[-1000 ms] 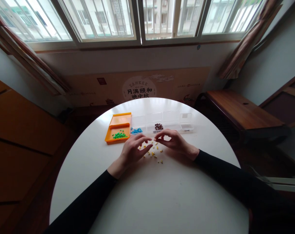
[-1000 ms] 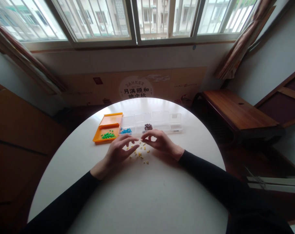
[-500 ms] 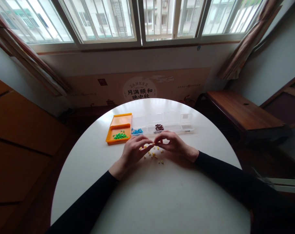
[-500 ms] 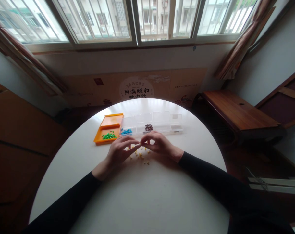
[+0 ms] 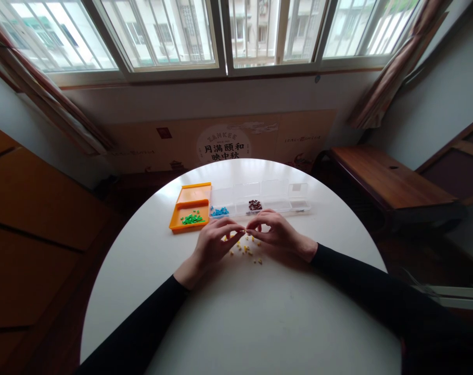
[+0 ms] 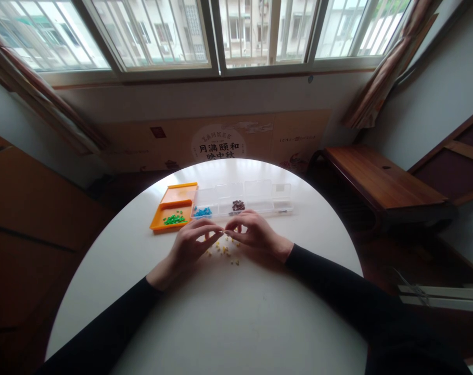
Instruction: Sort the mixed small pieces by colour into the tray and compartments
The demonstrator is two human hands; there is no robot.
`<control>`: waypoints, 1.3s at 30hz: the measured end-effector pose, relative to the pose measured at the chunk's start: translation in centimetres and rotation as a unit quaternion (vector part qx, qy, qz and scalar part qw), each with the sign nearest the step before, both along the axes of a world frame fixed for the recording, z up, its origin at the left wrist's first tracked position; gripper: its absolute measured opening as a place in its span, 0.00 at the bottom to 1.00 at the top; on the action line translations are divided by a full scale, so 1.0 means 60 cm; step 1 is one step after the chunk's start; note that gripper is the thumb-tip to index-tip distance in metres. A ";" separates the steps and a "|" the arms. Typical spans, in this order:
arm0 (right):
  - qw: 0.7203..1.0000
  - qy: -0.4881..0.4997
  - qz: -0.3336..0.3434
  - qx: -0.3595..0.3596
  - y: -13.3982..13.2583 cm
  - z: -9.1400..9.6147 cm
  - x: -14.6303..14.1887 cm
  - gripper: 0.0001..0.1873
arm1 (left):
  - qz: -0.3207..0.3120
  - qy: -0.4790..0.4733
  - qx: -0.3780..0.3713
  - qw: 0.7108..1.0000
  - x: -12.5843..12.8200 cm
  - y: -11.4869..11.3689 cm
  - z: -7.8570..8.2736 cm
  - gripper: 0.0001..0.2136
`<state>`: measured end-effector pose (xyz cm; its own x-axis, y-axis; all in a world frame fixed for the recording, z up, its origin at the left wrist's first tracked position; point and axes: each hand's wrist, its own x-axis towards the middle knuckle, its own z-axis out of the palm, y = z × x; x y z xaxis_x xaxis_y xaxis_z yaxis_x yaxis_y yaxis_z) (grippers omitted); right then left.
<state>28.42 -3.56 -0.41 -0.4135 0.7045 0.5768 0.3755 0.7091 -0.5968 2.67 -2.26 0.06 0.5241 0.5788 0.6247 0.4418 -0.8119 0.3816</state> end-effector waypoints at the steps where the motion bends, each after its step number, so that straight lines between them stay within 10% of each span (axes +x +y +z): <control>1: 1.000 -0.001 0.000 0.000 0.000 0.000 0.000 0.03 | -0.002 -0.004 -0.002 1.000 0.000 0.000 0.000 0.04; 20: 0.999 -0.018 -0.009 0.028 0.003 0.008 0.005 0.06 | -0.004 -0.015 -0.009 1.000 0.003 -0.003 0.000 0.04; 30: 0.948 -0.079 -0.296 0.088 0.058 0.002 0.108 0.07 | 0.015 0.034 0.009 0.999 -0.033 0.003 0.028 0.05; 39: 0.943 -0.100 -0.300 0.104 0.052 0.001 0.097 0.06 | -0.002 0.113 -0.007 0.994 -0.051 0.008 0.023 0.04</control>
<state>34.21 -0.46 -0.37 -0.0904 0.7268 0.6809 0.8367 0.4263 -0.3439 -0.42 -1.78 1.41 0.6522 0.5848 0.4823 0.5148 -0.8087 0.2846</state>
